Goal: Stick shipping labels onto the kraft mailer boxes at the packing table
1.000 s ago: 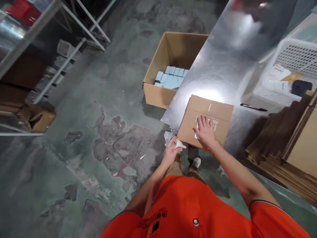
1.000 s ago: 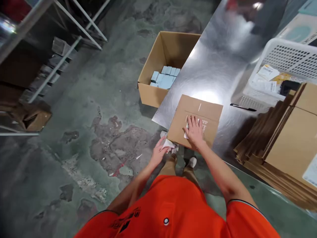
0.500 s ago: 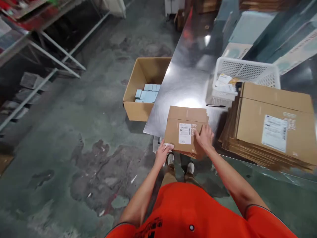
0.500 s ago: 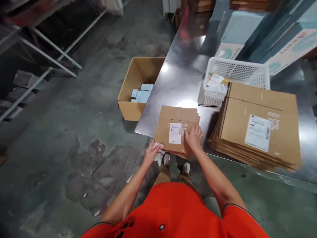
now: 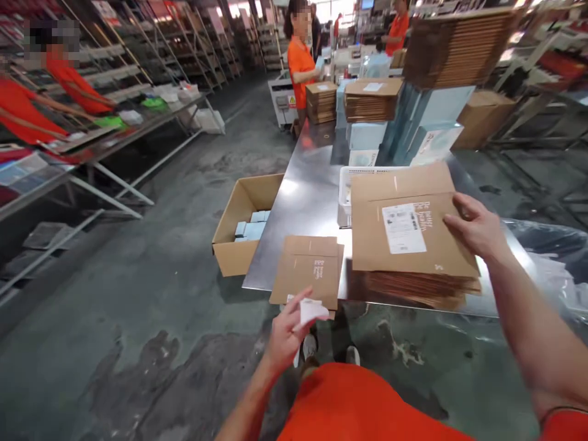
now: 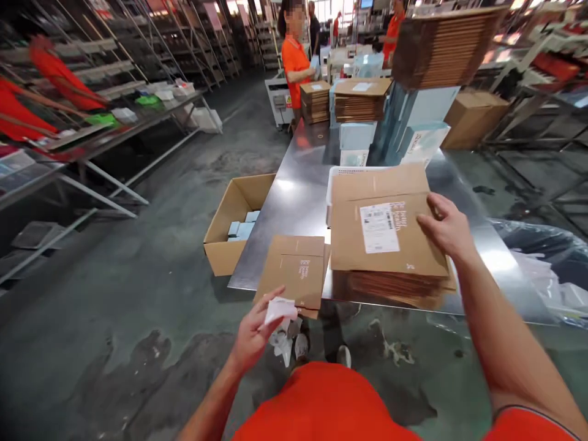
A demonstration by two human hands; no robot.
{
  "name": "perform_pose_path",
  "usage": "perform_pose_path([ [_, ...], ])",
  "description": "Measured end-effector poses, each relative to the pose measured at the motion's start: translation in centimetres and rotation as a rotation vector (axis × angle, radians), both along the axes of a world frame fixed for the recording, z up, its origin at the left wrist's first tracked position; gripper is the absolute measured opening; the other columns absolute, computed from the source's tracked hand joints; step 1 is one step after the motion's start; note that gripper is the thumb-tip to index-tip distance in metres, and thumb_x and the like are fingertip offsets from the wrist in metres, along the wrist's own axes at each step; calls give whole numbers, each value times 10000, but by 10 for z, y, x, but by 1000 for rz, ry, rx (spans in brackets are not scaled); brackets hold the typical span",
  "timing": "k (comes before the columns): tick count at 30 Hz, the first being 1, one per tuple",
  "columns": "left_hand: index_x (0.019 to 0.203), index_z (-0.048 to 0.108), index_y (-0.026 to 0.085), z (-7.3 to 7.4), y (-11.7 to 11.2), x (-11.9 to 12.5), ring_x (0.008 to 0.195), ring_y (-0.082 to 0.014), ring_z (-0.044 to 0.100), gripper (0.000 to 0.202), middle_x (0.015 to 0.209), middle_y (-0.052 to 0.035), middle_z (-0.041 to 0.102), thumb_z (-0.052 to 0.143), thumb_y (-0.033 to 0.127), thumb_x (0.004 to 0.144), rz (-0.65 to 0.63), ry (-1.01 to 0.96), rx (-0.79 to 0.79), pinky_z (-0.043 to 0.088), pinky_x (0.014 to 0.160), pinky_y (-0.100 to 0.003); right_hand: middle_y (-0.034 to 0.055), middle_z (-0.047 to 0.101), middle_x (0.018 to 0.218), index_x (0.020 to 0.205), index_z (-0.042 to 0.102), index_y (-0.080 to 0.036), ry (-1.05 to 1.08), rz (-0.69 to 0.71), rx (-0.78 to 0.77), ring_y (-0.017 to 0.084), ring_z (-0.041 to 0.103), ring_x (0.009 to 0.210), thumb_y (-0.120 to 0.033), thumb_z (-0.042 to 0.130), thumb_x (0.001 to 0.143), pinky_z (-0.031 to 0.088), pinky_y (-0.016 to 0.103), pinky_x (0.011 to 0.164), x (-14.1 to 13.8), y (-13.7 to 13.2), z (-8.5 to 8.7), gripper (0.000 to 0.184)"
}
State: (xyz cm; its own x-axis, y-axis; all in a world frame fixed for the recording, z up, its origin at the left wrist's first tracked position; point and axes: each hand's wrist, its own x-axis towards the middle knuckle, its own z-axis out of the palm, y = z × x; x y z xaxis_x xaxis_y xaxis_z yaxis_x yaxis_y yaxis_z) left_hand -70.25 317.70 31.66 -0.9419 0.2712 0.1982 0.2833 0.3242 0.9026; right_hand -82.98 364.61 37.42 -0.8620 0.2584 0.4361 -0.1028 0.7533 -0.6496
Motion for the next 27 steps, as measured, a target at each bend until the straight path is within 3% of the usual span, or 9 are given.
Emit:
perform_pose_path([
  [3, 1089, 767, 313, 51, 2, 15, 1163, -236, 658, 349, 1468, -85, 524, 513, 188, 885, -276, 265, -242, 539, 970, -338, 203, 590, 1275, 1148, 670, -163, -180, -107, 167, 464, 486, 1241, -481, 662, 820, 380, 695, 996, 3, 36, -2, 457],
  [5, 1076, 769, 301, 89, 1, 28, 1099, -227, 690, 380, 1453, -90, 537, 502, 148, 853, -383, 352, -326, 559, 925, -317, 221, 522, 1371, 1163, 658, -139, -100, -58, 249, 483, 384, 1331, -496, 639, 827, 320, 714, 1037, 12, 9, -4, 490],
  [10, 832, 794, 279, 162, -2, 49, 997, -242, 722, 284, 1215, -75, 710, 520, 222, 781, -377, 316, -406, 591, 846, -342, 109, 477, 1470, 1422, 499, -238, -237, 909, -168, 284, 528, 1271, -537, 545, 882, 491, 455, 1007, 51, -159, -8, 620],
  [13, 726, 773, 253, 179, -14, 51, 922, -253, 727, 239, 1105, -95, 745, 540, 297, 753, -176, 256, -442, 589, 822, -373, 116, 601, 1334, 1376, 552, -214, -593, 1497, -447, 259, 602, 1169, -556, 649, 819, 515, 396, 954, 67, -245, -20, 661],
  [15, 705, 757, 230, 182, -31, 52, 956, -268, 714, 235, 1065, -109, 746, 552, 335, 754, -32, 246, -459, 569, 867, -396, 112, 671, 1211, 1274, 631, -170, -755, 1699, -579, 254, 636, 1096, -533, 683, 809, 516, 394, 941, 71, -282, -32, 591],
  [18, 826, 745, 207, 169, -64, 49, 1123, -288, 645, 228, 1204, -111, 683, 602, 372, 761, 351, 262, -485, 500, 994, -426, 96, 707, 1128, 1121, 710, -143, -837, 1663, -657, 259, 660, 1023, -491, 686, 823, 523, 403, 919, 70, -316, -49, 459],
  [21, 1135, 652, 207, 123, -85, 40, 1210, -267, 582, 405, 1404, -118, 536, 651, 394, 776, 837, 269, -350, 490, 998, -402, 84, 721, 1095, 1069, 737, -150, -798, 1482, -706, 268, 663, 1004, -496, 700, 800, 523, 415, 919, 70, -338, -64, 440],
  [23, 1240, 567, 201, 78, -84, 33, 1091, -220, 631, 489, 1386, -131, 541, 640, 413, 805, 905, 149, -99, 534, 891, -337, 76, 724, 1090, 1078, 736, -162, -780, 1409, -727, 271, 660, 1010, -512, 705, 784, 521, 419, 925, 72, -349, -75, 458],
  [27, 877, 622, 157, -3, -59, 21, 733, -144, 617, 278, 839, -46, 682, 647, 418, 786, 839, -242, 367, 509, 666, -234, 86, 719, 1077, 1095, 709, -171, -756, 1342, -629, 267, 662, 969, -567, 669, 787, 534, 424, 892, 73, -360, -93, 504],
])
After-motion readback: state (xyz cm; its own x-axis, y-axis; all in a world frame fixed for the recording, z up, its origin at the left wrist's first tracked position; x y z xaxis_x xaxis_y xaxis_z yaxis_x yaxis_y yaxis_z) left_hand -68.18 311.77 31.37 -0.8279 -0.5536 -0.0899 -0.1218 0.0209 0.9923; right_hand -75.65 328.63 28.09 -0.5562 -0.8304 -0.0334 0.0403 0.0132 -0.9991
